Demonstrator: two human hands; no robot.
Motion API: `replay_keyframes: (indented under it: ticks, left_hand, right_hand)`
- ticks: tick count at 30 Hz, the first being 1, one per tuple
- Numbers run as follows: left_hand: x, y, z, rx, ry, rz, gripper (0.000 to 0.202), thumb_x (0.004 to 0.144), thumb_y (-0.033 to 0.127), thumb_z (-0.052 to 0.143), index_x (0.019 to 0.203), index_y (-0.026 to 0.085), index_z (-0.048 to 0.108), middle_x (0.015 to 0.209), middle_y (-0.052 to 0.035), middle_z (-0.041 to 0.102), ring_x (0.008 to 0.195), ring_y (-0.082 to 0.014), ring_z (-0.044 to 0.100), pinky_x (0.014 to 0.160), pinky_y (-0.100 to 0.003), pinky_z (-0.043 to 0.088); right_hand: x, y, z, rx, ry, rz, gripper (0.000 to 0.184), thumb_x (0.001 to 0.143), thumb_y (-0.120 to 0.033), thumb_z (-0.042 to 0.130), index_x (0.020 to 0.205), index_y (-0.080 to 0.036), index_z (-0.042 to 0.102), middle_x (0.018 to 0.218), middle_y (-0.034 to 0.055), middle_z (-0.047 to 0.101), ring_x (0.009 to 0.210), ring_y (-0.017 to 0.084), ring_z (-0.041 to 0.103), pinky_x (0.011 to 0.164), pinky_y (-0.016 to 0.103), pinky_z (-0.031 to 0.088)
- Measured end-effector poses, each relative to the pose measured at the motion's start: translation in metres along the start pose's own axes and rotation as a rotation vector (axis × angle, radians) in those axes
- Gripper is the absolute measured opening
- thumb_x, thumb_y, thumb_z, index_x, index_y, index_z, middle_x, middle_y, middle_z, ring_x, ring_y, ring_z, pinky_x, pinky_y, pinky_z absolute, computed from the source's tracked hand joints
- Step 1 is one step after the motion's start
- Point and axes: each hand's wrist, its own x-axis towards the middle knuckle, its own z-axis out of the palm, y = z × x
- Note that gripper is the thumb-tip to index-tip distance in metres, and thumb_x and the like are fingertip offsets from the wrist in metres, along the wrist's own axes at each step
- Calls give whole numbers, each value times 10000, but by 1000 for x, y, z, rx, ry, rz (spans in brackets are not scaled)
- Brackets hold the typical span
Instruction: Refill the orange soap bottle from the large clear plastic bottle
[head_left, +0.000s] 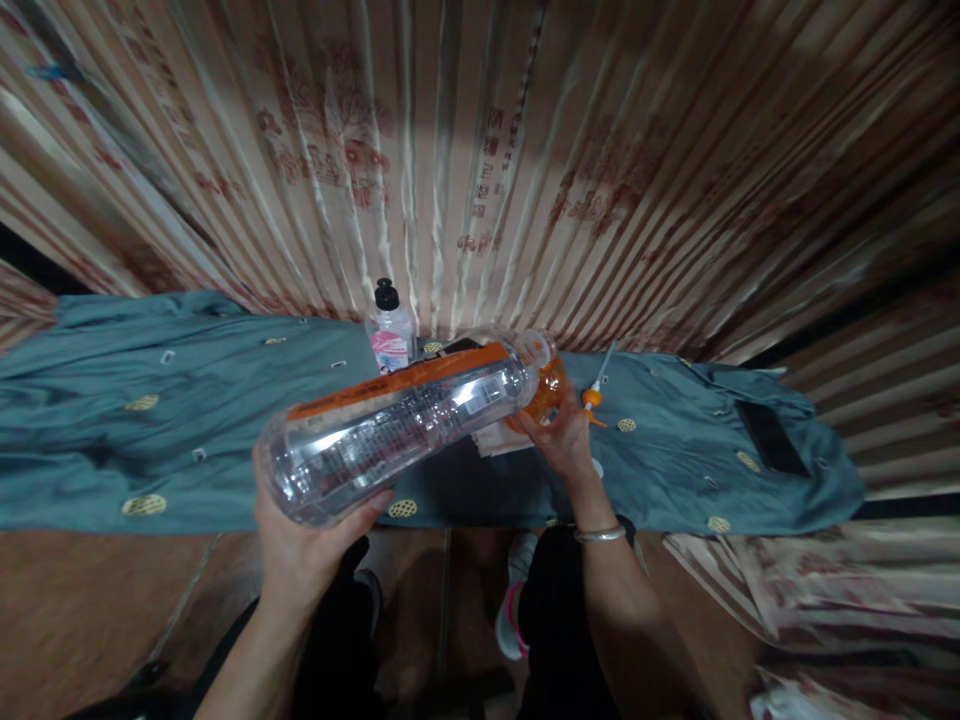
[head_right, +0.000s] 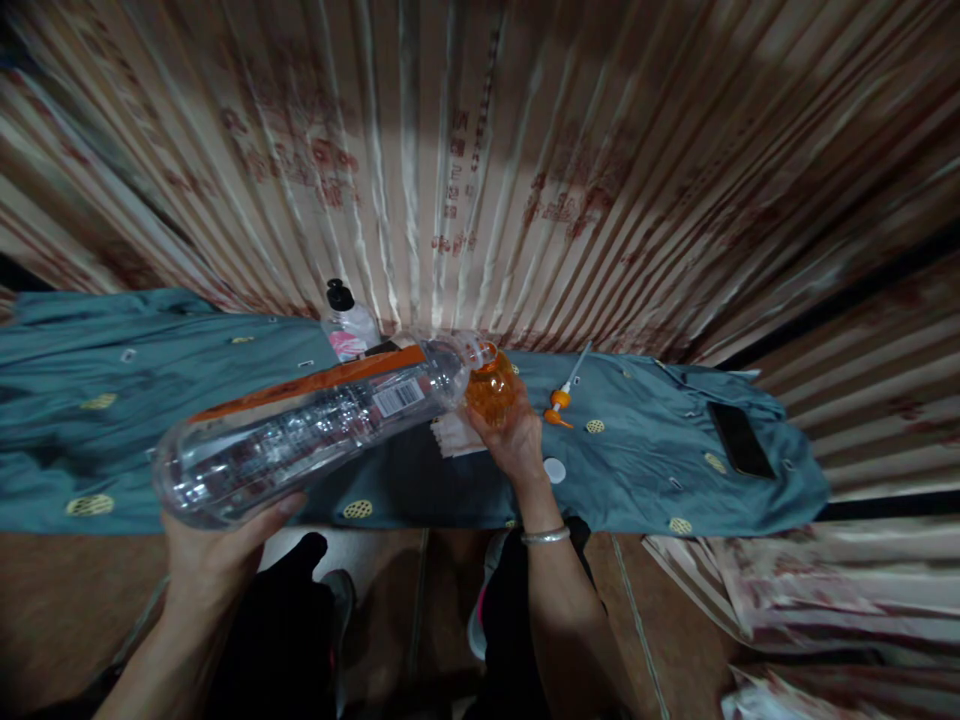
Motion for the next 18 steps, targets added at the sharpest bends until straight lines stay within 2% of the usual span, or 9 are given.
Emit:
replay_keyframes:
  ticks: [2, 5, 8, 10, 14, 18]
  left_hand:
    - [0, 0, -1, -3, 0, -8, 1052, 271, 449, 1030, 1212, 221, 619, 1174, -72, 722, 1062, -317, 727, 936, -449, 630]
    - [-2, -2, -2, -9, -22, -5, 1086, 313, 421, 1035, 1291, 224, 607, 1239, -90, 717, 1123, -337, 719, 1010, -489, 607]
    - [-6, -4, -3, -2, -35, 29, 980, 442, 440, 1015, 1318, 254, 620, 1295, -90, 703, 1179, -348, 707, 1085, -524, 575]
    - [-8, -5, -4, 10, -42, 46, 920, 493, 454, 998, 1315, 269, 628, 1294, -83, 700, 1183, -353, 708, 1083, -530, 582]
    - [-7, -8, -4, 23, -33, 55, 924, 463, 465, 1006, 1283, 249, 640, 1215, -76, 709, 1169, -376, 715, 1077, -544, 587]
    - [-7, -7, -3, -12, -30, 53, 958, 458, 446, 1012, 1315, 257, 629, 1257, -81, 704, 1205, -386, 695, 1092, -552, 577]
  right_hand:
    - [0, 0, 0, 9, 10, -7, 777, 792, -653, 779, 1366, -162, 598, 1143, 169, 800, 1013, 344, 784, 848, 471, 647]
    - [-1, 0, 1, 15, 19, -18, 769, 797, -653, 774, 1358, -157, 600, 1141, 176, 800, 1015, 356, 788, 842, 479, 648]
    - [-1, -1, -1, 13, 3, -17, 782, 799, -672, 771, 1363, -157, 601, 1125, 176, 804, 1009, 365, 791, 848, 490, 649]
    - [-1, -2, -2, 12, -10, -6, 810, 787, -691, 785, 1370, -160, 596, 1136, 181, 804, 1021, 369, 789, 861, 495, 648]
    - [0, -2, -3, 20, -18, 13, 877, 733, -686, 847, 1377, -149, 590, 1176, 204, 794, 1064, 387, 781, 892, 511, 644]
    - [1, 0, -3, 17, -17, 11, 903, 705, -641, 879, 1391, -130, 591, 1200, 211, 786, 1085, 389, 776, 899, 507, 646]
